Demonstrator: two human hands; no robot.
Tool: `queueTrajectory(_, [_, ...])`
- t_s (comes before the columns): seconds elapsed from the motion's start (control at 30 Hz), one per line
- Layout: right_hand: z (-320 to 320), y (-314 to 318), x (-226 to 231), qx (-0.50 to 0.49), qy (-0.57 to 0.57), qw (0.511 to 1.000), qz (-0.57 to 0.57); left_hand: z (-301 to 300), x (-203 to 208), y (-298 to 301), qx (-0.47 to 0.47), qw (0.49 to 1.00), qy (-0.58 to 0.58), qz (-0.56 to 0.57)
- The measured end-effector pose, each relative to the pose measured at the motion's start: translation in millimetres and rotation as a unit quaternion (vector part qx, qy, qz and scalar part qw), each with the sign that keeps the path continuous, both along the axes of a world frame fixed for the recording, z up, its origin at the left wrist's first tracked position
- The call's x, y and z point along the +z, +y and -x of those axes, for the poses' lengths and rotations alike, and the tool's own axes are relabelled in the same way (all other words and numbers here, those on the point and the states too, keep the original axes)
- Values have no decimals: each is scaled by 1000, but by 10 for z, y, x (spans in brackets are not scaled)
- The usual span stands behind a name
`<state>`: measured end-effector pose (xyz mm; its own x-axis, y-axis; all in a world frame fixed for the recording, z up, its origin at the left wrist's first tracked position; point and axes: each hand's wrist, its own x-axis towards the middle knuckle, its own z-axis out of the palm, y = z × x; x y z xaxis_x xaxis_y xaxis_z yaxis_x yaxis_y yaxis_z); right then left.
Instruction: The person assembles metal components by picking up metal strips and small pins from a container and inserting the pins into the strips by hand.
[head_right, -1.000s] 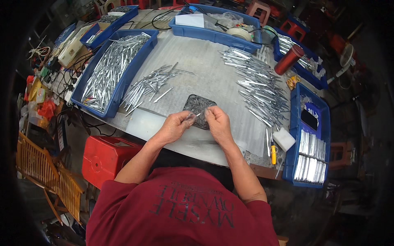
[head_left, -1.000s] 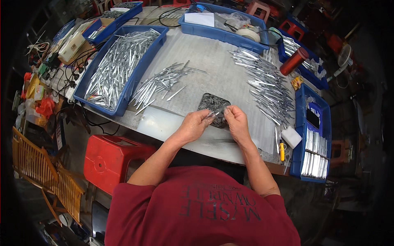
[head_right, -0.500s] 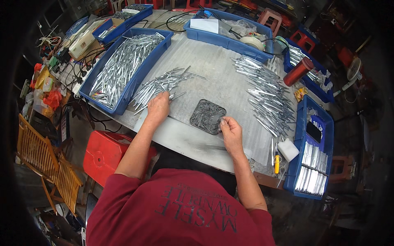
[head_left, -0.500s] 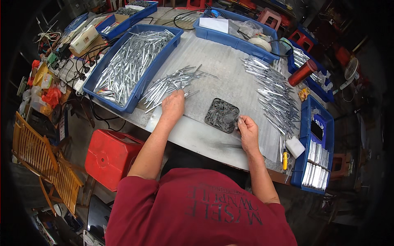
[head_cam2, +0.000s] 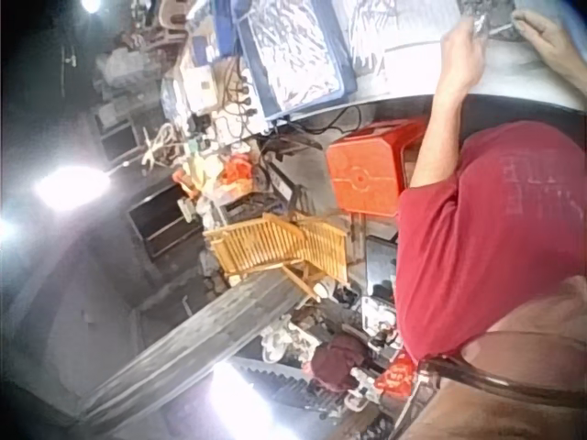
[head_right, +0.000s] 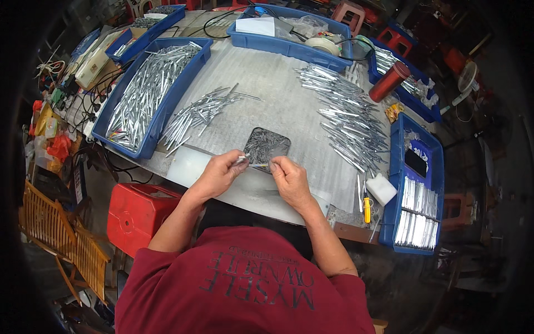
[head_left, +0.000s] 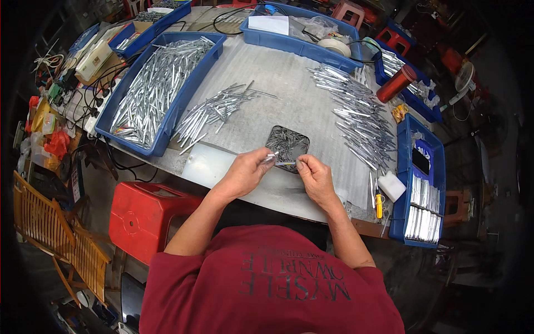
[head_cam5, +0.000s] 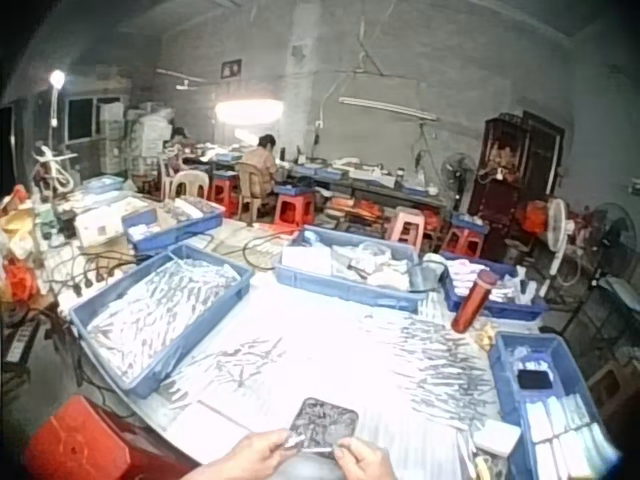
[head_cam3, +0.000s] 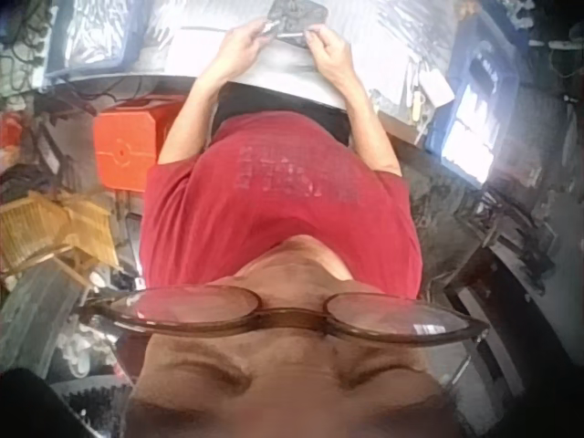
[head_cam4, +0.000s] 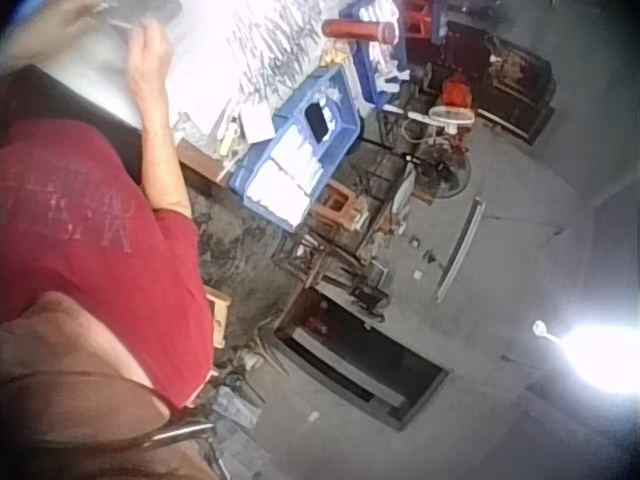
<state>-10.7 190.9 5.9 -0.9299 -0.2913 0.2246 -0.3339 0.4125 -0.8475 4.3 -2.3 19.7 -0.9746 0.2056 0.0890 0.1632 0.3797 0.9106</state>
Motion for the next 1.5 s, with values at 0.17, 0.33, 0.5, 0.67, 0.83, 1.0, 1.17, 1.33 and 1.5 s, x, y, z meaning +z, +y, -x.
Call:
queueTrajectory(0.17, [-107, 23, -15, 6, -65, 997, 45, 6, -78, 113, 44, 926, -85, -365])
queueTrajectory(0.33, [-204, -40, -110, 34, -77, 994, 69, -9, -122, 233, 42, 879, -162, -446])
queueTrajectory(0.5, [-42, 57, -92, 12, -14, 1000, 11, -35, -66, 191, 56, 916, -90, -387])
queueTrajectory(0.67, [298, 126, -123, -16, 42, 995, -84, -53, -223, 114, 55, 941, -57, -330])
queueTrajectory(0.83, [491, -25, -225, 35, 131, 970, -200, -86, -268, 108, 68, 949, -74, -300])
queueTrajectory(1.0, [528, -157, -222, 40, 162, 944, -285, -108, -259, 53, 53, 955, -99, -274])
queueTrajectory(1.17, [550, -82, -140, 56, 136, 919, -366, -125, -240, 46, 67, 954, -98, -277])
queueTrajectory(1.33, [602, 29, -206, 37, 183, 949, -253, -117, -253, 41, 56, 955, -112, -267])
queueTrajectory(1.5, [516, 46, -150, -6, -13, 995, -96, -102, -240, 53, 42, 954, -119, -272])
